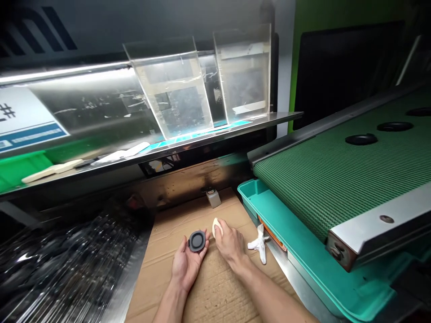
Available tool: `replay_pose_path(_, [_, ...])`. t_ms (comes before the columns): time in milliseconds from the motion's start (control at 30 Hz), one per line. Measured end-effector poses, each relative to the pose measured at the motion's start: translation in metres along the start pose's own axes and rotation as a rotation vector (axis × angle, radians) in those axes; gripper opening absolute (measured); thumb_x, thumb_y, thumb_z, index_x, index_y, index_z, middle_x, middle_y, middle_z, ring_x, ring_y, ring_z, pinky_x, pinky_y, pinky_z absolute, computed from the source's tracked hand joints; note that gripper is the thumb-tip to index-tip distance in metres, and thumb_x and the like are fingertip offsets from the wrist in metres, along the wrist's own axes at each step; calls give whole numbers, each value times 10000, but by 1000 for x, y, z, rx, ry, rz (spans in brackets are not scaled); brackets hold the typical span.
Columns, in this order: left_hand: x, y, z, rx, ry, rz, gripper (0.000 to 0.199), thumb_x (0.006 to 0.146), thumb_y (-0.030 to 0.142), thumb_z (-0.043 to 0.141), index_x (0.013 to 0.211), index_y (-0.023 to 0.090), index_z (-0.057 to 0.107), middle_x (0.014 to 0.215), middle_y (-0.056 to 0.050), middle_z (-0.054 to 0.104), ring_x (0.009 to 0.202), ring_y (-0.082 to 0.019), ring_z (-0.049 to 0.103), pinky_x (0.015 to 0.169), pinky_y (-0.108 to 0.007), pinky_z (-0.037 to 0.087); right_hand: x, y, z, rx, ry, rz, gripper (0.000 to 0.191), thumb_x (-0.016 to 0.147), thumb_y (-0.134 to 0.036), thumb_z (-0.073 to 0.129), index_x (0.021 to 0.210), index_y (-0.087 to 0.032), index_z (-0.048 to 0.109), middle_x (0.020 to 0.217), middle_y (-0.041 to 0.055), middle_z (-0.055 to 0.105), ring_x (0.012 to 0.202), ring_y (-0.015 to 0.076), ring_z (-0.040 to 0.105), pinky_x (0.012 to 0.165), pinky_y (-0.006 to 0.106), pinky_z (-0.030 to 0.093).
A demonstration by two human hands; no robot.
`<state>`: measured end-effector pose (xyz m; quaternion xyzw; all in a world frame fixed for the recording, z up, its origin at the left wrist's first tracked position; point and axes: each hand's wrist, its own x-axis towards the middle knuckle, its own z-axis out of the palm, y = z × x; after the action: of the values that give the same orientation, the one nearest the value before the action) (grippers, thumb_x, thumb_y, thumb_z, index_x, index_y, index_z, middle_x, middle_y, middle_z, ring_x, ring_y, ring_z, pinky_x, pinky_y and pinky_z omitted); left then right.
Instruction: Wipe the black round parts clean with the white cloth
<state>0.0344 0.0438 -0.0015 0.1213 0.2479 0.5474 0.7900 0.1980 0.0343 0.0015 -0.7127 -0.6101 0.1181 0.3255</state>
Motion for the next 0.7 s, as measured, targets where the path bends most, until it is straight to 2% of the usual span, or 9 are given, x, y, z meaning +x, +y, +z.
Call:
replay_pose_path(100, [-4, 2, 3, -85, -68, -52, 344, 913, 304, 478, 1154, 78, 576, 1383, -225, 428, 1296, -398, 379, 971, -528, 431, 0, 0, 2, 23, -12, 8, 418, 951, -504, 301, 1245, -324, 539, 950, 48, 684, 873, 238, 650, 672, 303, 388])
replay_pose_path(300, [-9, 6, 7, -146, -80, -110, 315, 890, 224, 492, 1166, 91, 562, 1402, -218, 405, 1302, -397, 373, 955, -510, 438, 0, 1, 4, 48, -18, 31, 408, 941, -522, 319, 1225, -337, 546, 962, 42, 684, 890, 250, 647, 688, 313, 400])
replay_pose_path(500, [-6, 10, 2, -67, -52, -71, 301, 882, 249, 542, 1129, 80, 576, 1389, -199, 430, 1237, -362, 463, 873, -394, 496, 0, 0, 1, 95, -10, 32, 422, 936, -524, 335, 1213, -309, 571, 970, 50, 683, 896, 243, 646, 699, 310, 425])
replay_pose_path(567, [-4, 6, 2, -36, -16, -32, 305, 884, 256, 547, 1144, 99, 573, 1350, -188, 474, 1180, -331, 520, 849, -389, 507, -4, -6, 1, 195, 9, -9, 425, 939, -517, 348, 1232, -296, 562, 1017, 40, 677, 925, 216, 643, 730, 284, 441])
replay_pose_path(633, [-3, 0, 2, -20, 12, 2, 315, 891, 247, 542, 1181, 125, 566, 1314, -164, 512, 1141, -276, 554, 884, -382, 501, -10, -13, 2, 289, -7, -129, 418, 943, -489, 368, 1273, -294, 534, 1079, 22, 663, 955, 183, 638, 770, 248, 450])
replay_pose_path(700, [-2, -6, 3, -3, 13, 13, 336, 895, 238, 542, 1213, 133, 558, 1300, -146, 526, 1143, -225, 554, 958, -359, 471, -15, -19, 6, 274, -48, -259, 419, 944, -454, 383, 1321, -315, 500, 1119, 7, 650, 969, 177, 637, 802, 244, 452])
